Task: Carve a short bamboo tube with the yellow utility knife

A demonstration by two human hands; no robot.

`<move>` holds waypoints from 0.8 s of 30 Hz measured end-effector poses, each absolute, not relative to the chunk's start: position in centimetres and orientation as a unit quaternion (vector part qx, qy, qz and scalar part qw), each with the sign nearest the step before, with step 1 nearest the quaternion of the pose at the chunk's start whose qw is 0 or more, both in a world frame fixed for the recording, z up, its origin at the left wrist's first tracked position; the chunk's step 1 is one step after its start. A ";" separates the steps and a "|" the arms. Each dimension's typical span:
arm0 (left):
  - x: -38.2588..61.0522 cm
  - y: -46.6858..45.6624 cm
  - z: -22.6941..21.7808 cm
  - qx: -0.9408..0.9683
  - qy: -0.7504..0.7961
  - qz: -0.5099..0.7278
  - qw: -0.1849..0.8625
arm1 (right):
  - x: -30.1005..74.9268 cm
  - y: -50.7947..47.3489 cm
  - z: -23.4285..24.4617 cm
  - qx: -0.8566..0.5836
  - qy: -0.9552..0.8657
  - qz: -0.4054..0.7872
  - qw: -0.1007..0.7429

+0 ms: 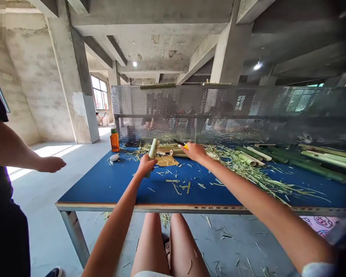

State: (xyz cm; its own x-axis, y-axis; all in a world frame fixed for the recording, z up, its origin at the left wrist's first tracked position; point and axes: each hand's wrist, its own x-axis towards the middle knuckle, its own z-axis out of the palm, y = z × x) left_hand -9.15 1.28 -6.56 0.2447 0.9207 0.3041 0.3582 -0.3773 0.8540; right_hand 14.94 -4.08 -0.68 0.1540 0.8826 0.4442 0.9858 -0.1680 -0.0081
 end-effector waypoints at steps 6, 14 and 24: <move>-9.1 0.6 -6.6 0.727 0.424 0.432 0.324 | 7.4 -6.3 -3.7 -0.676 -0.719 -0.127 0.098; -9.4 0.3 -6.3 0.738 0.415 0.434 0.307 | 7.9 -7.1 -2.3 -0.684 -0.701 -0.155 0.128; -9.7 0.0 -6.3 0.750 0.410 0.416 0.311 | 7.1 -5.7 -2.2 -0.678 -0.704 -0.198 0.081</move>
